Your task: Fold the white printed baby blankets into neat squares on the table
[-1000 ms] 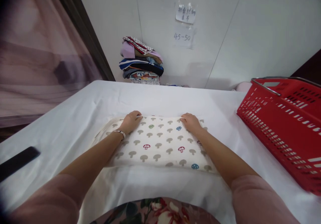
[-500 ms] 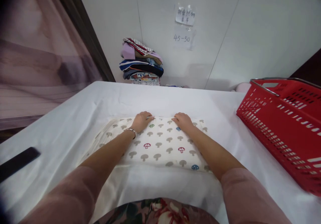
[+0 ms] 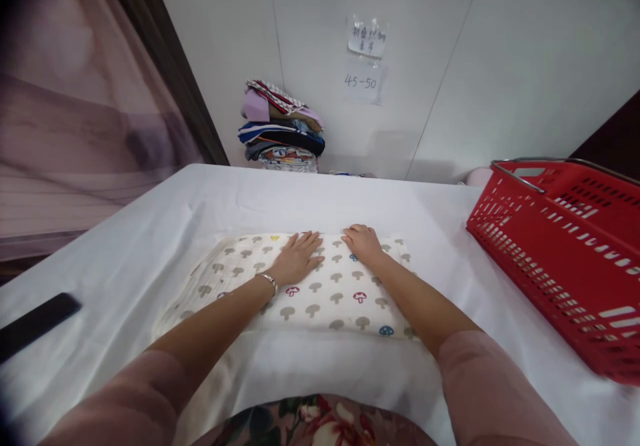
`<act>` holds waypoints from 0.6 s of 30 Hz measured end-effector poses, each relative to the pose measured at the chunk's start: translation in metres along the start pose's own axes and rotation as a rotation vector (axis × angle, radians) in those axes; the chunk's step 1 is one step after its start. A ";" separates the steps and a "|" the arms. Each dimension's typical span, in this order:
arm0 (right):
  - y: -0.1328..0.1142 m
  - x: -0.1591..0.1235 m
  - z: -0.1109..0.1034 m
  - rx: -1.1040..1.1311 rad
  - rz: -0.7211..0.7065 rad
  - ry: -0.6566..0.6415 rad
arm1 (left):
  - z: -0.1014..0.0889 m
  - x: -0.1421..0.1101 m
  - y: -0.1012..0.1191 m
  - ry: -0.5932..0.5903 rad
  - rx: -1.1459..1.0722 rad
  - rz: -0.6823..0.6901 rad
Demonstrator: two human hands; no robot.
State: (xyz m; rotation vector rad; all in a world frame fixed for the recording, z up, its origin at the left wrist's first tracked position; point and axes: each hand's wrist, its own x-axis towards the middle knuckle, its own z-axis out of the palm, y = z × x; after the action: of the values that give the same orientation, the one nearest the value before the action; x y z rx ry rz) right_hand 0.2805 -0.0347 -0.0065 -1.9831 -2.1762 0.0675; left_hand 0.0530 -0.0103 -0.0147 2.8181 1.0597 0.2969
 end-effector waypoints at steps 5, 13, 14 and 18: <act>-0.034 -0.021 0.005 0.011 -0.147 -0.002 | 0.002 0.001 -0.003 -0.006 0.002 -0.007; -0.044 -0.031 0.011 0.081 -0.210 -0.150 | -0.006 -0.005 -0.006 -0.017 0.019 -0.010; -0.043 -0.030 0.010 0.083 -0.210 -0.154 | -0.009 -0.010 -0.010 -0.010 0.027 -0.033; -0.041 -0.030 0.008 0.090 -0.216 -0.166 | -0.030 -0.046 -0.042 0.008 0.086 -0.229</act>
State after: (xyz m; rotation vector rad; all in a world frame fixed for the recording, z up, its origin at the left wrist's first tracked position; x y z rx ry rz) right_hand 0.2410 -0.0678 -0.0111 -1.7405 -2.4299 0.3024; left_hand -0.0144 -0.0081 0.0002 2.7332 1.4126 0.2444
